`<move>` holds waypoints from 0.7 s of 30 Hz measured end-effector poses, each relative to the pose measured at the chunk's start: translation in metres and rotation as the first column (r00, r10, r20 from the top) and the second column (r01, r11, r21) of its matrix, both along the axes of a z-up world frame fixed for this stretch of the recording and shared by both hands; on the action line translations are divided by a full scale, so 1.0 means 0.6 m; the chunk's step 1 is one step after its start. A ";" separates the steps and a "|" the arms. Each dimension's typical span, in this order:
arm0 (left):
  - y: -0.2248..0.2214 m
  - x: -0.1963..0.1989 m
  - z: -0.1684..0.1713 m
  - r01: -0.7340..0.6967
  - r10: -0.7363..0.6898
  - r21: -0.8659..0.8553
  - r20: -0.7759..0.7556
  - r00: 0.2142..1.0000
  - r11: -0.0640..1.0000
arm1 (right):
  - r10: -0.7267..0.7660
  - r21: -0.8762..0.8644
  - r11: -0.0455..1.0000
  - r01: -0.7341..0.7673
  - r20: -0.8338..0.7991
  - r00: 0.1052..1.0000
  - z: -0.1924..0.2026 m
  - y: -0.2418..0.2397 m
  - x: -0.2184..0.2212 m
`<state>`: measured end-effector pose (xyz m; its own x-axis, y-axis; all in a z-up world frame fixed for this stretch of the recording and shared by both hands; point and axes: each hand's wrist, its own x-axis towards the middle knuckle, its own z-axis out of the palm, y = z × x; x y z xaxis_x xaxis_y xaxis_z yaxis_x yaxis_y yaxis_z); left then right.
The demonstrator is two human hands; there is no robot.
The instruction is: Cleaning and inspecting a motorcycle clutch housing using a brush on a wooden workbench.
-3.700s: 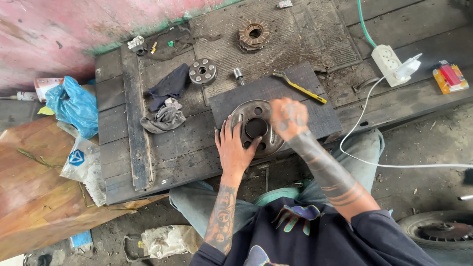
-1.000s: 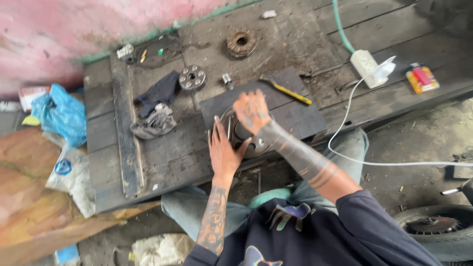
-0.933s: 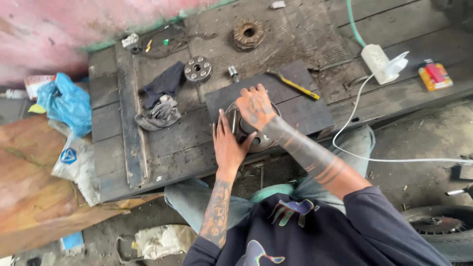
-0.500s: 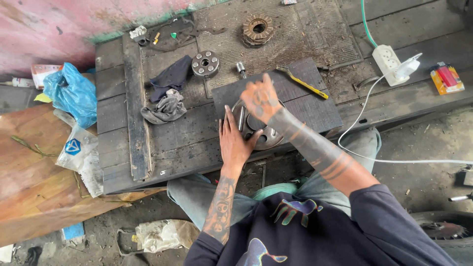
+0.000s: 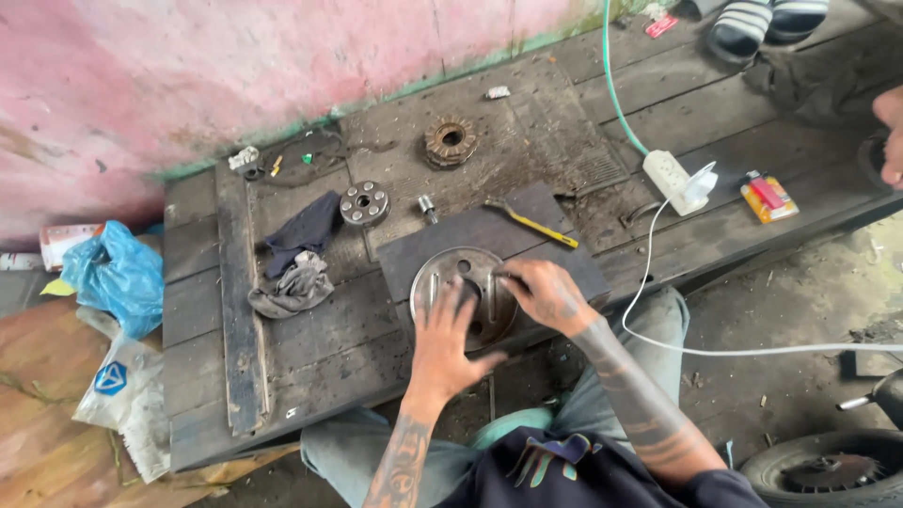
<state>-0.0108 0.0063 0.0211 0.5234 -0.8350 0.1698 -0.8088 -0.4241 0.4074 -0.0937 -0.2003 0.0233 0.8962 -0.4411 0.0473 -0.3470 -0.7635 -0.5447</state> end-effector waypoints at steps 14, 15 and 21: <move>0.059 0.000 -0.048 0.159 -0.156 -0.325 0.036 0.987 0.932 | 0.058 0.285 0.934 -0.214 0.469 0.881 0.003 -0.028 -0.075; 0.066 -0.006 -0.042 0.159 -0.155 -0.324 0.038 0.987 0.933 | 0.058 0.286 0.934 -0.215 0.471 0.880 0.005 -0.027 -0.078; 0.059 -0.033 0.057 -0.829 0.318 -0.155 -0.873 0.369 0.537 | -0.120 0.356 0.928 -0.109 0.563 0.818 0.008 -0.033 -0.081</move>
<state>-0.0309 0.0418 0.0552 0.9570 -0.1491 -0.2490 0.2238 -0.1669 0.9602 -0.1423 -0.2199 0.0281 0.7539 -0.5337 0.3830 0.1073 -0.4752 -0.8733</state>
